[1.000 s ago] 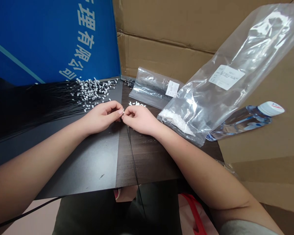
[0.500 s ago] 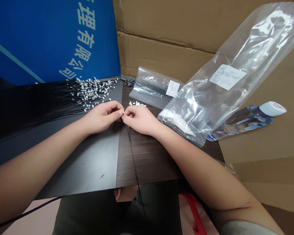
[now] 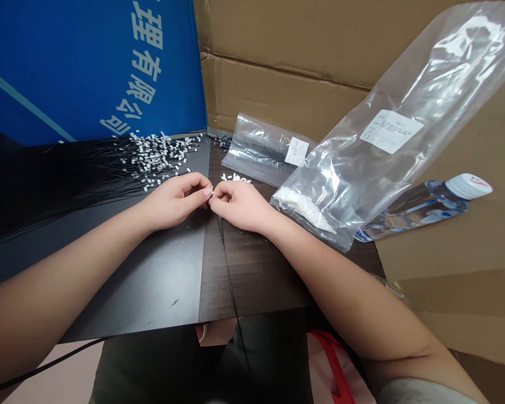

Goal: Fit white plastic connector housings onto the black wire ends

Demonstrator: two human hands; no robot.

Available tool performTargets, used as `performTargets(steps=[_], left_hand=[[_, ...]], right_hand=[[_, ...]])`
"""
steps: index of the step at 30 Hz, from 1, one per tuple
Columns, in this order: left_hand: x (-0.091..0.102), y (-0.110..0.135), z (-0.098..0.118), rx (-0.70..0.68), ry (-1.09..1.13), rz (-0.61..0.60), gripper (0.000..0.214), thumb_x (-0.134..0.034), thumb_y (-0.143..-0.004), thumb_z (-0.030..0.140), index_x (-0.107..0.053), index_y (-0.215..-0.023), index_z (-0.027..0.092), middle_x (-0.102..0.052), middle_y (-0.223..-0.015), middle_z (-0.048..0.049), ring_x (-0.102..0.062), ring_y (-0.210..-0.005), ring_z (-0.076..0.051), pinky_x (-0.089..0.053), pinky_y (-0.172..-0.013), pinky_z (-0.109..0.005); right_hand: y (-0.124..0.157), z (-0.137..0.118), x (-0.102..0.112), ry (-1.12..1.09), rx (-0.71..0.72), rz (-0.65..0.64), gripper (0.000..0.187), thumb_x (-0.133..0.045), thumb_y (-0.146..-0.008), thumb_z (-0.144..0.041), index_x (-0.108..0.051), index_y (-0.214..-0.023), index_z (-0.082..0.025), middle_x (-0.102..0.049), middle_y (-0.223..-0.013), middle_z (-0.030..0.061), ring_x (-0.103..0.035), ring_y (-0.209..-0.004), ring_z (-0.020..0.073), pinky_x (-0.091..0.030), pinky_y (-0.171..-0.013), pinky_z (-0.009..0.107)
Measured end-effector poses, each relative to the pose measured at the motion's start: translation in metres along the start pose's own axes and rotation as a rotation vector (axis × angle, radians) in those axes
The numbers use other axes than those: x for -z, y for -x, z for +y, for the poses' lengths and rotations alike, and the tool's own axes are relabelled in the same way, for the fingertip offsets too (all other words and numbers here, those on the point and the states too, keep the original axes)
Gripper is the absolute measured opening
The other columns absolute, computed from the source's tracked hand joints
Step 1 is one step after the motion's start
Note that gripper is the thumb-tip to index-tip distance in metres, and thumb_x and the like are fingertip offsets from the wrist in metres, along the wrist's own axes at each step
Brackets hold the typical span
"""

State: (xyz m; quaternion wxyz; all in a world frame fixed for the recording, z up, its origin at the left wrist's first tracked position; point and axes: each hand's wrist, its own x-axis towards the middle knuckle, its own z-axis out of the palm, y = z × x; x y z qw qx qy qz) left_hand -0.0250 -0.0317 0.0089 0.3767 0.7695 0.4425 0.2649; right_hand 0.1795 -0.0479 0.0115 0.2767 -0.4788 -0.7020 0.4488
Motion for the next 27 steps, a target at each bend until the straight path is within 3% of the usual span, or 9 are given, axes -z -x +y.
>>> performTargets(steps=[27], left_hand=[[-0.0001,0.0002,0.0011,-0.001,-0.024,-0.004,0.029,-0.057,-0.098,0.048,-0.065,-0.094,0.020,-0.068,-0.083,-0.0031,-0.060,-0.078,-0.021,-0.046,-0.071,-0.034]], right_hand=[[-0.0009,0.0028,-0.0004,-0.001,0.018,0.000,0.014,-0.067,-0.085,-0.031,-0.064,-0.077,-0.020,-0.061,-0.071,-0.0015,-0.053,-0.066,0.0132,-0.040,-0.063,0.027]])
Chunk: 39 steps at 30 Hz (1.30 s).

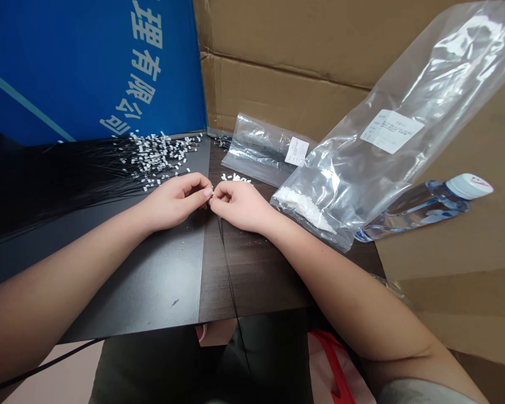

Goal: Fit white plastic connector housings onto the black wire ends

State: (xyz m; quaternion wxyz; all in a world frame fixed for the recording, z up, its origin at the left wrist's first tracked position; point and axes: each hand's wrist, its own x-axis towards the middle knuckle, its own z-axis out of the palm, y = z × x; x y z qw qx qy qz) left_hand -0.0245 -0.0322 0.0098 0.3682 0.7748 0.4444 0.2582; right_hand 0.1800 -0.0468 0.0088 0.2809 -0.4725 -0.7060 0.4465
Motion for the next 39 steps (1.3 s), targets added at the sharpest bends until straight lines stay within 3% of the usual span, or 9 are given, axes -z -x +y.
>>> performTargets(steps=[19,31,39], left_hand=[[0.0003,-0.0016,-0.0024,-0.019,0.065,0.010,0.028,-0.058,-0.097,0.047,-0.064,-0.093,0.020,-0.067,-0.081,-0.0028,-0.062,-0.079,-0.021,-0.049,-0.073,-0.034],[0.0007,-0.0022,-0.0048,-0.016,0.099,0.017,0.028,-0.058,-0.098,0.047,-0.062,-0.095,0.020,-0.068,-0.082,-0.0024,-0.064,-0.077,-0.021,-0.049,-0.073,-0.035],[0.0016,-0.0023,-0.0052,-0.038,0.060,0.015,0.029,-0.058,-0.098,0.049,-0.063,-0.094,0.020,-0.068,-0.082,-0.0029,-0.063,-0.078,-0.021,-0.048,-0.074,-0.034]], right_hand=[[-0.0006,-0.0016,0.0009,-0.004,-0.027,0.017,0.017,-0.069,-0.088,-0.033,-0.065,-0.079,-0.019,-0.064,-0.069,-0.0010,-0.056,-0.062,0.0123,-0.040,-0.059,0.026],[-0.0016,-0.0028,-0.0006,-0.112,-0.107,0.013,0.014,-0.070,-0.094,-0.026,-0.065,-0.084,-0.018,-0.067,-0.066,-0.0009,-0.056,-0.050,0.0091,-0.042,-0.043,0.020],[-0.0017,-0.0018,-0.0003,-0.090,-0.093,0.008,0.017,-0.069,-0.098,-0.027,-0.066,-0.085,-0.018,-0.068,-0.068,-0.0003,-0.056,-0.050,0.0083,-0.042,-0.043,0.019]])
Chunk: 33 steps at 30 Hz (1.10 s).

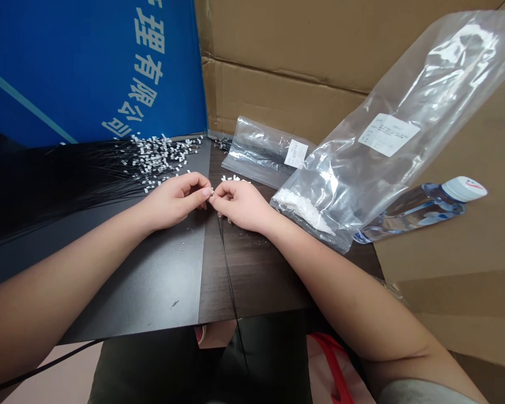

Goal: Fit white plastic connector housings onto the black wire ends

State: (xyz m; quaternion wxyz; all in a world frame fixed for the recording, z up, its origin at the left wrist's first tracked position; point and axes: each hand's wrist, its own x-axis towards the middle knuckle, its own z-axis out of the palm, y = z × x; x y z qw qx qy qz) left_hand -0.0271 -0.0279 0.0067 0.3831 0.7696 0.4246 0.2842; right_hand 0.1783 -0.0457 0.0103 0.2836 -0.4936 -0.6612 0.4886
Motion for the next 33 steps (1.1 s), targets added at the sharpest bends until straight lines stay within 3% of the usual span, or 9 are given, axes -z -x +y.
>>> performTargets(steps=[33], left_hand=[[-0.0006,-0.0006,0.0025,0.034,-0.019,0.014,0.030,-0.060,-0.095,0.048,-0.065,-0.093,0.019,-0.068,-0.081,-0.0029,-0.061,-0.077,-0.021,-0.045,-0.071,-0.034]], right_hand=[[-0.0005,0.0004,-0.0007,0.025,0.006,0.007,0.017,-0.068,-0.100,-0.023,-0.066,-0.085,-0.017,-0.068,-0.067,-0.0014,-0.056,-0.050,0.0077,-0.043,-0.045,0.019]])
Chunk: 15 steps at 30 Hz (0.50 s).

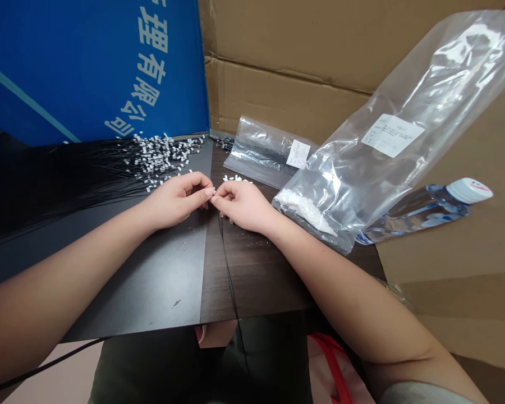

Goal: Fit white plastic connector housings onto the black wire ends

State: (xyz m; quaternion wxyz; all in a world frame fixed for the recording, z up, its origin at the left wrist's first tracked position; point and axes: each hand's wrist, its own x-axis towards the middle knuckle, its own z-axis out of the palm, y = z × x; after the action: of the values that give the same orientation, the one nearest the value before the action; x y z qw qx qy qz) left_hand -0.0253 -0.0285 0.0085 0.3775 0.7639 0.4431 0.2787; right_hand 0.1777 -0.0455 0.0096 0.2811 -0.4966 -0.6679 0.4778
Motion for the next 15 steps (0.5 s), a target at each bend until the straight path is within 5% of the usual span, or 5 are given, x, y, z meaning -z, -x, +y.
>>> performTargets(steps=[15], left_hand=[[0.0019,0.0000,-0.0013,0.040,0.028,-0.001,0.027,-0.062,-0.094,0.047,-0.065,-0.092,0.020,-0.069,-0.080,-0.0021,-0.064,-0.077,-0.021,-0.046,-0.072,-0.034]], right_hand=[[-0.0017,0.0035,0.0003,0.036,0.050,0.026,0.016,-0.069,-0.100,-0.026,-0.065,-0.087,-0.018,-0.067,-0.067,-0.0022,-0.057,-0.054,0.0089,-0.044,-0.055,0.021]])
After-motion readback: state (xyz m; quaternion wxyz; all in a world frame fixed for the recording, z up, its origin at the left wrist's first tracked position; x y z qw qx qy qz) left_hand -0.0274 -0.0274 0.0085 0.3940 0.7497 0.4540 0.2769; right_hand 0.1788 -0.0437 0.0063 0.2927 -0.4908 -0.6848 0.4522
